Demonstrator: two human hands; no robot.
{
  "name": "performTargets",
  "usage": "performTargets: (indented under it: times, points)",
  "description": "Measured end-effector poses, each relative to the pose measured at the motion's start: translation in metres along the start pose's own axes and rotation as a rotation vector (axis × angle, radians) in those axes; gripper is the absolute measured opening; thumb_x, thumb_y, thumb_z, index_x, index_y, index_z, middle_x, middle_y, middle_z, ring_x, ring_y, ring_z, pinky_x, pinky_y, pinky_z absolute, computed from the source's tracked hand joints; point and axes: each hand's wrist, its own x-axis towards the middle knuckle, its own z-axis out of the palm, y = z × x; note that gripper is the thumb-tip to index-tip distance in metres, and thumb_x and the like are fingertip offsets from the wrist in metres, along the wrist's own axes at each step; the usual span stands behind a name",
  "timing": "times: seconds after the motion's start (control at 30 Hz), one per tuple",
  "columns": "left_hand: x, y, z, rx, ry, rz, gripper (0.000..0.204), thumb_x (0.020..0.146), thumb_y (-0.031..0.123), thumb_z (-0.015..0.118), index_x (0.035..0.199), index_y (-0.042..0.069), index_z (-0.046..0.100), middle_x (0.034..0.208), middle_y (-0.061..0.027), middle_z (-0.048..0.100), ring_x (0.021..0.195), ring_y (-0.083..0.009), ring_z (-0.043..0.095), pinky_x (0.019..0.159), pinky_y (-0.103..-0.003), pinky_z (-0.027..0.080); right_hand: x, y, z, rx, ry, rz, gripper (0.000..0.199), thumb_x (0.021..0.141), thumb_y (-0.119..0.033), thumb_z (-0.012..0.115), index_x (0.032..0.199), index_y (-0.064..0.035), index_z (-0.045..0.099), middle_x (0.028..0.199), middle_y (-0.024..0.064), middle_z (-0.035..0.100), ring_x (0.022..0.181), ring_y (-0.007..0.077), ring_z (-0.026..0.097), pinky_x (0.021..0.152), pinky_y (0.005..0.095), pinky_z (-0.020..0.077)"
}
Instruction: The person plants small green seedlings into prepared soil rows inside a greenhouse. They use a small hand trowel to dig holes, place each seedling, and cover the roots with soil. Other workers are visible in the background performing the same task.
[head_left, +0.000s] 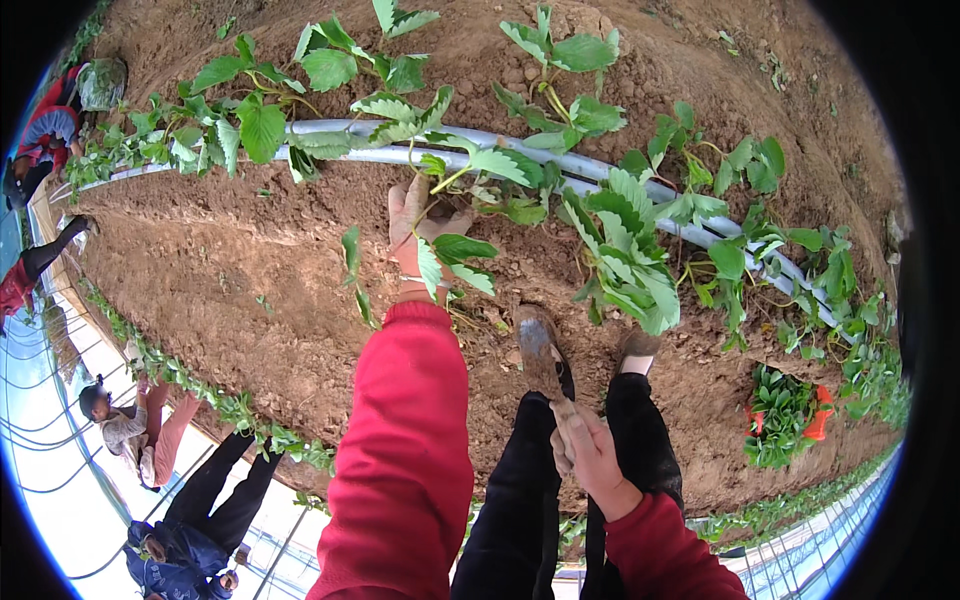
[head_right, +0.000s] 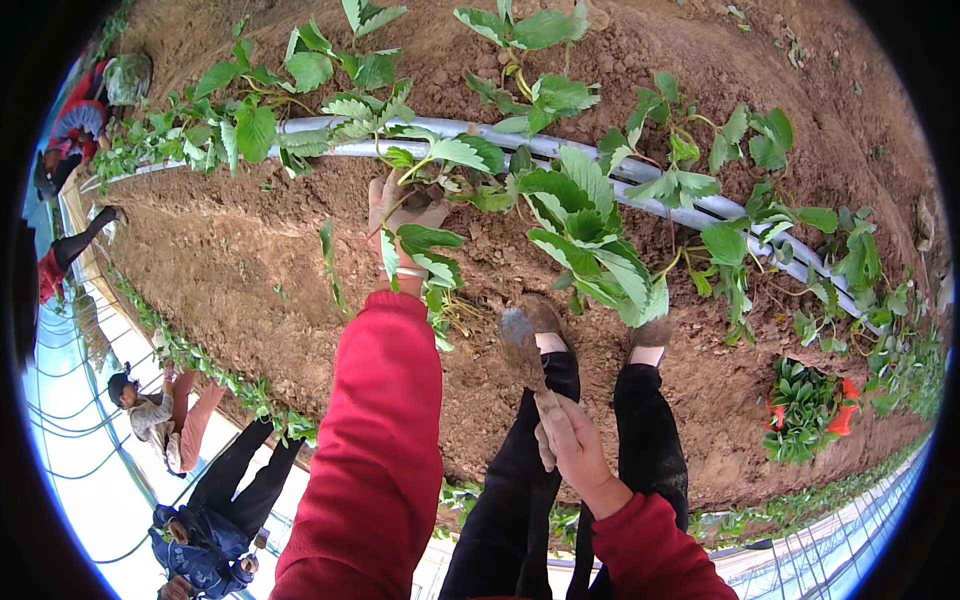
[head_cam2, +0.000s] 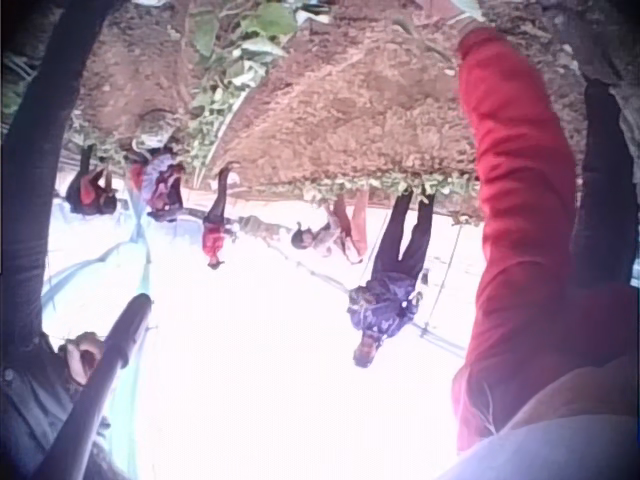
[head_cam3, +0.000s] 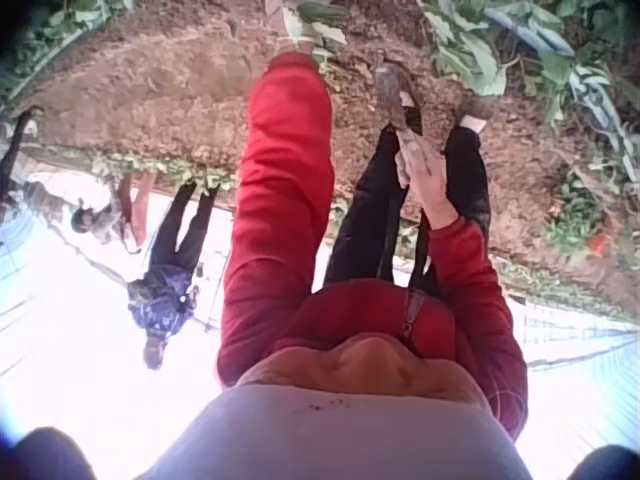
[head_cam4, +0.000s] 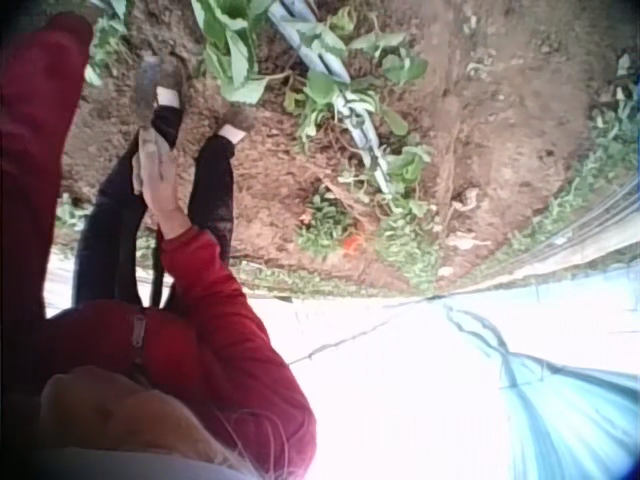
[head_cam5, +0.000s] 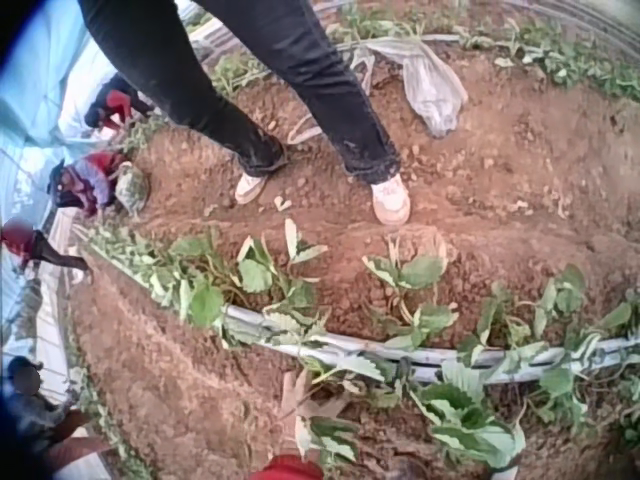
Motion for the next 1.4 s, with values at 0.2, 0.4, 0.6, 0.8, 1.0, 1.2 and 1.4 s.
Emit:
performTargets:
  times: [0.2, 0.4, 0.6, 0.8, 1.0, 1.2, 1.4]
  points:
    - [0.002, -0.007, 0.012, 0.674, 0.159, 0.291, 0.038, 0.063, 0.0, 0.075, 0.097, 0.002, 0.059, 0.093, -0.0059, 0.054, 0.076, -0.0179, 0.059, 0.068, -0.03, 0.049, -0.023, 0.025, -0.023, -0.066, 0.068, 0.085, 0.038, 0.097, -0.032, 0.042, 0.12, -0.0022, 0.048, 0.063, -0.0006, 0.044, 0.045, 0.0055, 0.04, 0.039, 0.02, 0.0348]
    - [0.012, -0.005, 0.019, 0.807, 0.197, 0.351, 0.036, 0.064, 0.007, 0.07, 0.099, 0.006, 0.059, 0.089, -0.0108, 0.057, 0.078, -0.0288, 0.06, 0.069, -0.036, 0.049, -0.023, 0.011, -0.016, -0.077, 0.121, 0.06, 0.038, 0.097, -0.033, 0.043, 0.119, -0.0027, 0.048, 0.065, -0.0002, 0.046, 0.046, 0.0054, 0.042, 0.041, 0.0199, 0.0353]
    - [-0.029, 0.018, 0.005, 0.041, 0.192, 0.075, 0.059, 0.071, -0.009, 0.055, 0.127, 0.005, 0.045, 0.106, -0.0099, 0.059, 0.093, -0.0208, 0.06, 0.073, -0.028, 0.05, -0.045, -0.009, -0.025, -0.057, 0.12, 0.049, 0.033, 0.097, -0.034, 0.043, 0.113, -0.0062, 0.05, 0.067, -0.0017, 0.043, 0.05, 0.0093, 0.042, 0.042, 0.0227, 0.036]
    - [-0.196, 0.045, 0.007, -0.365, 0.183, -0.531, 0.056, 0.087, 0.012, 0.056, 0.136, -0.002, 0.031, 0.121, -0.0182, 0.053, 0.113, -0.0275, 0.054, 0.087, -0.038, 0.048, -0.059, -0.023, -0.018, 0.098, 0.113, 0.04, 0.031, 0.096, -0.039, 0.043, 0.109, -0.0118, 0.049, 0.07, -0.0011, 0.046, 0.05, 0.0105, 0.044, 0.042, 0.0243, 0.0363]
    - [-0.292, 0.087, 0.042, -0.92, -0.148, -0.811, 0.043, 0.087, 0.02, 0.061, 0.121, -0.002, 0.046, 0.117, -0.0156, 0.057, 0.108, -0.0257, 0.056, 0.088, -0.036, 0.047, -0.076, -0.039, 0.02, -0.123, 0.039, -0.056, 0.023, 0.097, -0.03, 0.044, 0.096, -0.0071, 0.046, 0.069, 0.0012, 0.048, 0.05, 0.0085, 0.046, 0.044, 0.0212, 0.0384]
    - [-0.3, 0.117, 0.036, -1.047, -0.122, -0.843, 0.031, 0.088, 0.009, 0.058, 0.114, -0.006, 0.052, 0.111, -0.0184, 0.061, 0.101, -0.0294, 0.061, 0.089, -0.038, 0.049, -0.104, -0.027, 0.008, -0.79, -0.001, -0.312, 0.019, 0.096, -0.021, 0.044, 0.105, -0.0035, 0.045, 0.063, -0.0005, 0.047, 0.045, 0.0071, 0.044, 0.042, 0.0219, 0.0383]
    - [-0.32, 0.112, 0.027, -1.103, -0.091, -0.813, 0.03, 0.089, 0.008, 0.055, 0.115, -0.007, 0.052, 0.113, -0.019, 0.059, 0.104, -0.0332, 0.06, 0.093, -0.039, 0.047, -0.129, -0.038, 0.039, -0.887, 0.039, -0.198, 0.024, 0.09, -0.019, 0.052, 0.102, 0.001, 0.049, 0.067, 0.0123, 0.056, 0.058, 0.0244, 0.057, 0.055, 0.0359, 0.0453]
